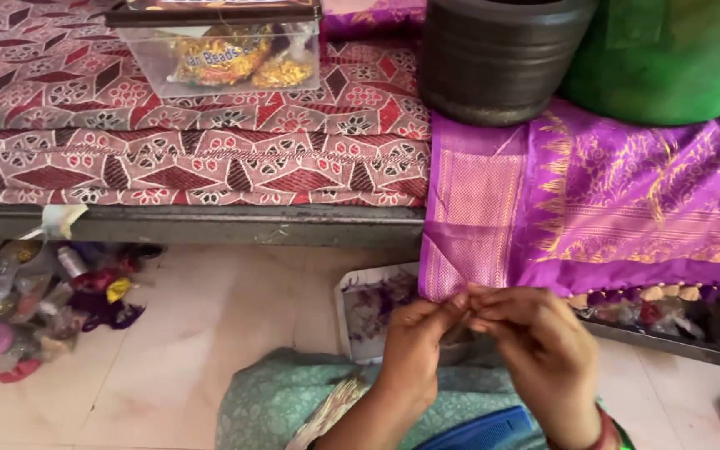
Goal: The person ties tassels onto the edge of a purple fabric by hand, using a blue comb to straighten the threads and scissors to trim them. They repeat this process for several tassels, placing the trimmings into a white tray.
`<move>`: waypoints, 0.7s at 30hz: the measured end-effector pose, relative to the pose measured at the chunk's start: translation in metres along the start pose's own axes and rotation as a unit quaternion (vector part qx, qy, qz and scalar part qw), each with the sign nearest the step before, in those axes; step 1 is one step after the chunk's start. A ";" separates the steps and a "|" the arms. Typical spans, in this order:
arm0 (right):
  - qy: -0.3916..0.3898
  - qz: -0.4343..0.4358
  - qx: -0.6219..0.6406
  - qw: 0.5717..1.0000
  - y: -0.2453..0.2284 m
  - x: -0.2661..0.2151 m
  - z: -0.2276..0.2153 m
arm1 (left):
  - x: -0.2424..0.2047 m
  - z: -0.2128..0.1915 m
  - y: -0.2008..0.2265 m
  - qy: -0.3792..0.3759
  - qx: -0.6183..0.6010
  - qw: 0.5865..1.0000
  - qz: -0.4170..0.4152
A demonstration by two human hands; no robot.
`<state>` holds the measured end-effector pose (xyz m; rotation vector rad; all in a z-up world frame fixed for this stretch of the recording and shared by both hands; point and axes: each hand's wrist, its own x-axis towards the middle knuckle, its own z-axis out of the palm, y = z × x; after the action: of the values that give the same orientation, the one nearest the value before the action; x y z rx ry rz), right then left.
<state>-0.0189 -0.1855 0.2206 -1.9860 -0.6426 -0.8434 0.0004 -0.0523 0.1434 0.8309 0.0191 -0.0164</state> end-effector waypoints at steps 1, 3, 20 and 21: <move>0.003 -0.007 0.014 1.000 0.006 -0.005 0.005 | -0.001 0.001 -0.001 0.004 0.002 1.000 0.005; 0.011 -0.012 0.023 1.000 0.012 -0.012 0.010 | -0.003 0.004 -0.002 0.002 0.005 1.000 0.005; -0.036 0.056 0.122 0.990 0.039 0.048 -0.034 | 0.005 0.009 0.000 -0.025 -0.085 0.995 -0.049; -0.034 0.056 0.121 0.990 0.033 0.063 -0.053 | 0.008 0.007 -0.003 -0.026 -0.084 0.995 -0.049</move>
<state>0.0275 -0.2402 0.2724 -1.8173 -0.6342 -0.6015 0.0082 -0.0596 0.1453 0.6601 0.0118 -0.1276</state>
